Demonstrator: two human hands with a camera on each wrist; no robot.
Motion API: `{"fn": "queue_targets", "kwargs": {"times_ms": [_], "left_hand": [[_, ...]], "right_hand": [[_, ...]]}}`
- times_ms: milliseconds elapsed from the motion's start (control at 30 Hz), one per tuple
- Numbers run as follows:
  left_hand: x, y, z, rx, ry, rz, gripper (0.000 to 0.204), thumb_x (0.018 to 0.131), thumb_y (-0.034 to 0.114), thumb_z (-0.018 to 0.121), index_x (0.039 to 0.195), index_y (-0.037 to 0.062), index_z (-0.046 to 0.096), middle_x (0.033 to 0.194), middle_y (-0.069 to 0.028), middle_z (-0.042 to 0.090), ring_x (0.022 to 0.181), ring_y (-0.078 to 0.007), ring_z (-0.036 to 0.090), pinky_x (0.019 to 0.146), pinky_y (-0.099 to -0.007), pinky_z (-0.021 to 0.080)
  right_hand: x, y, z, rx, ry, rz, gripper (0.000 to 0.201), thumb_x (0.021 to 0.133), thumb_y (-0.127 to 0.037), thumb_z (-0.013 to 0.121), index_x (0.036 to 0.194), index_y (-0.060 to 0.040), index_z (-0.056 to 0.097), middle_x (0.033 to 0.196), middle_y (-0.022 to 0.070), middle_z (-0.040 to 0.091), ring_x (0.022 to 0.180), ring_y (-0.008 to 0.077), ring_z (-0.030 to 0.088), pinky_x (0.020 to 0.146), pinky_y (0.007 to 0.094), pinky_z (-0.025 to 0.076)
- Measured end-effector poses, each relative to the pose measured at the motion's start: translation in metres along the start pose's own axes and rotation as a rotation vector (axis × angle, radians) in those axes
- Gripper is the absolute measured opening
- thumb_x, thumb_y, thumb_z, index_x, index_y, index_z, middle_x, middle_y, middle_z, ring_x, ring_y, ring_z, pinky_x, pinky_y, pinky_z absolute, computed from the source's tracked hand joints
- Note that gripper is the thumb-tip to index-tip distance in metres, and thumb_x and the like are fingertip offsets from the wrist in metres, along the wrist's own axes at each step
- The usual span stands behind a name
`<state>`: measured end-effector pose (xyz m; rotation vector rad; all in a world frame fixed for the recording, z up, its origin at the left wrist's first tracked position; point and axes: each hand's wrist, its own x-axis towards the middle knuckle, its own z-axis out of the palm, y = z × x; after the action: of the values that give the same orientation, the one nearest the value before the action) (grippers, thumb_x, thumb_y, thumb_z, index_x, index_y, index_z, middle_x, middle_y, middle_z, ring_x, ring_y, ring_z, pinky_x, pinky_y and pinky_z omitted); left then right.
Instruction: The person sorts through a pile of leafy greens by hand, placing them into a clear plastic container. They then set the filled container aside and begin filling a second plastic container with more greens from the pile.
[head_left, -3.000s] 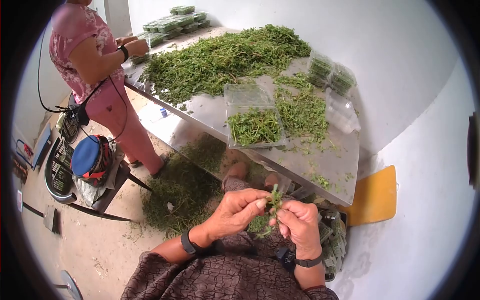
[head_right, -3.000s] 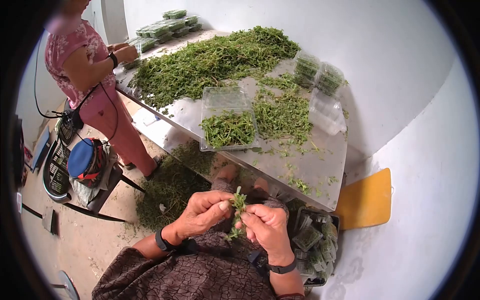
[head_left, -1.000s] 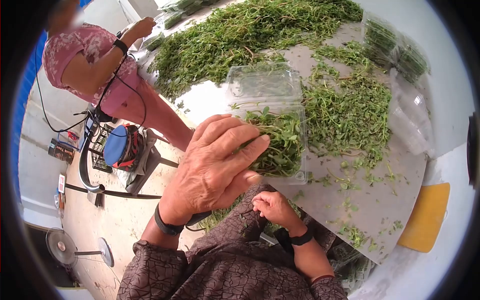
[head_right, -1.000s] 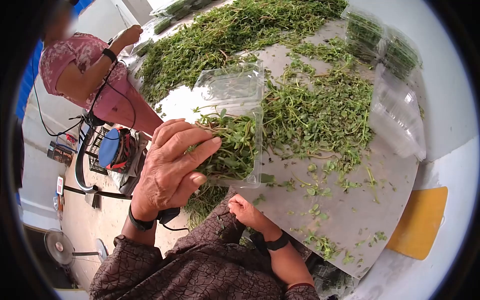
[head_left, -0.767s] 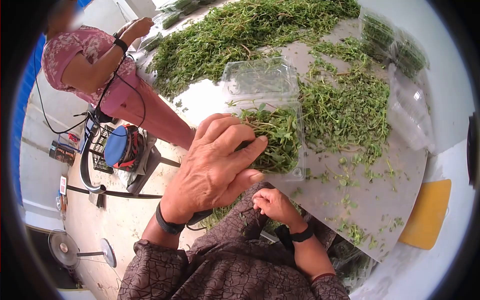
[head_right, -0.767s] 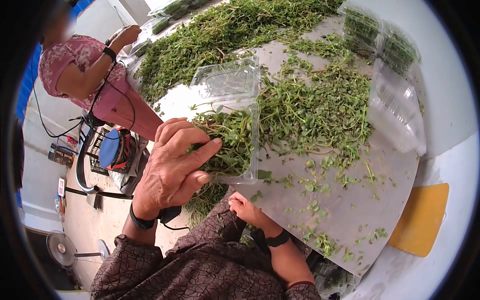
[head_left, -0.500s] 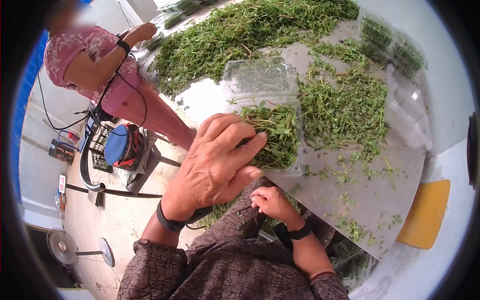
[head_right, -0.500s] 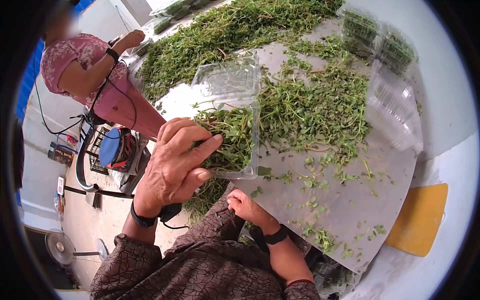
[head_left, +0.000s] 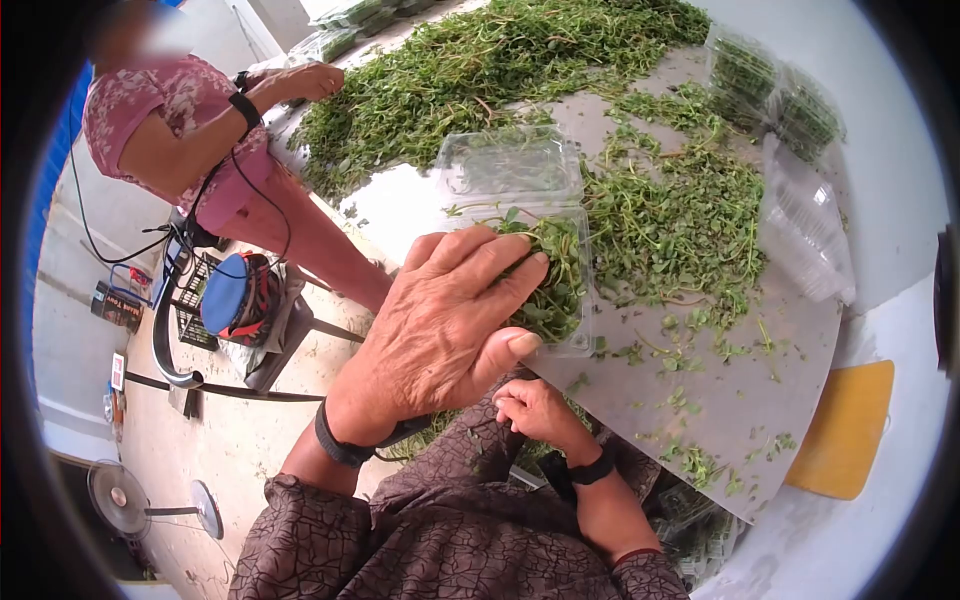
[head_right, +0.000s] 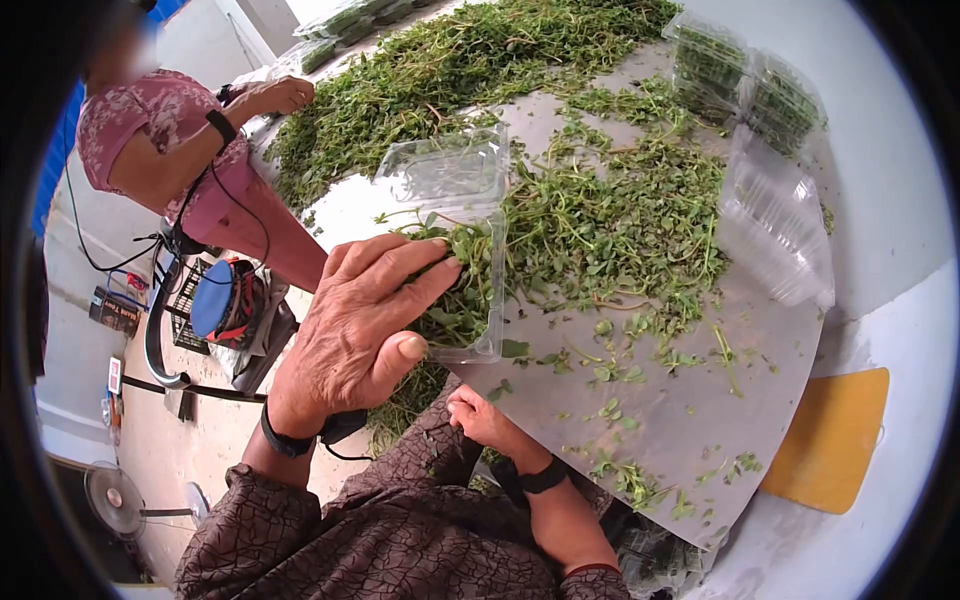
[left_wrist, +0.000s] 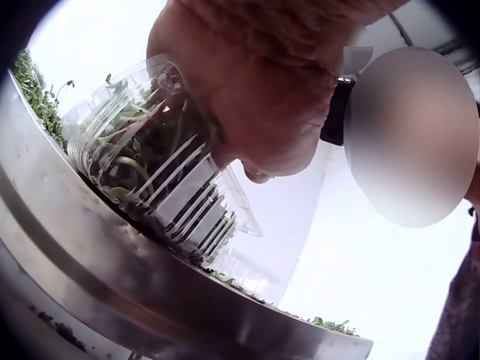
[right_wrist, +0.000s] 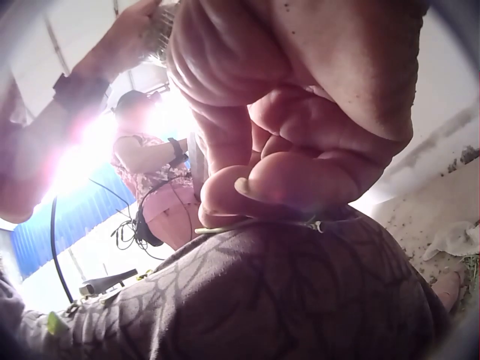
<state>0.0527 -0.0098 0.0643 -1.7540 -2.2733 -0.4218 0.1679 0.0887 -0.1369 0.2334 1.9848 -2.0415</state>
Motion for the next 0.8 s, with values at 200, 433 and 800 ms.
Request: {"fn": "queue_targets", "kwargs": {"times_ms": [200,433,800], "left_hand": [[0.002,0.002,0.0,-0.058,-0.055,-0.078,0.063,0.096,0.049,0.026,0.125,0.0015,0.054,0.126,-0.0138,0.052,0.114,-0.033,0.047,0.097,-0.0446,0.033],[-0.015,-0.014,-0.015,-0.278,0.124,-0.074,0.064,0.095,0.051,0.025,0.121,0.0032,0.06,0.128,-0.0166,0.055,0.114,-0.0344,0.051,0.099,-0.0438,0.034],[-0.06,-0.025,-0.023,-0.227,0.198,-0.023,0.037,0.09,0.039,0.053,0.096,0.0055,0.068,0.11,-0.0111,0.063,0.102,-0.0309,0.056,0.09,-0.0454,0.04]], "right_hand": [[0.0,-0.001,-0.001,-0.047,0.034,-0.061,0.018,0.089,-0.013,0.055,0.092,0.0015,0.065,0.072,0.0052,0.066,0.055,0.0108,0.058,0.052,0.0251,0.048],[0.001,0.0,-0.002,0.037,0.031,0.019,0.018,0.089,-0.013,0.056,0.092,0.0021,0.066,0.07,0.0052,0.066,0.052,0.0083,0.056,0.049,0.0235,0.046],[0.002,0.0,-0.004,0.054,0.022,0.022,0.017,0.09,-0.01,0.056,0.091,0.0038,0.065,0.069,0.0044,0.065,0.051,0.0064,0.054,0.048,0.0209,0.044]]}}
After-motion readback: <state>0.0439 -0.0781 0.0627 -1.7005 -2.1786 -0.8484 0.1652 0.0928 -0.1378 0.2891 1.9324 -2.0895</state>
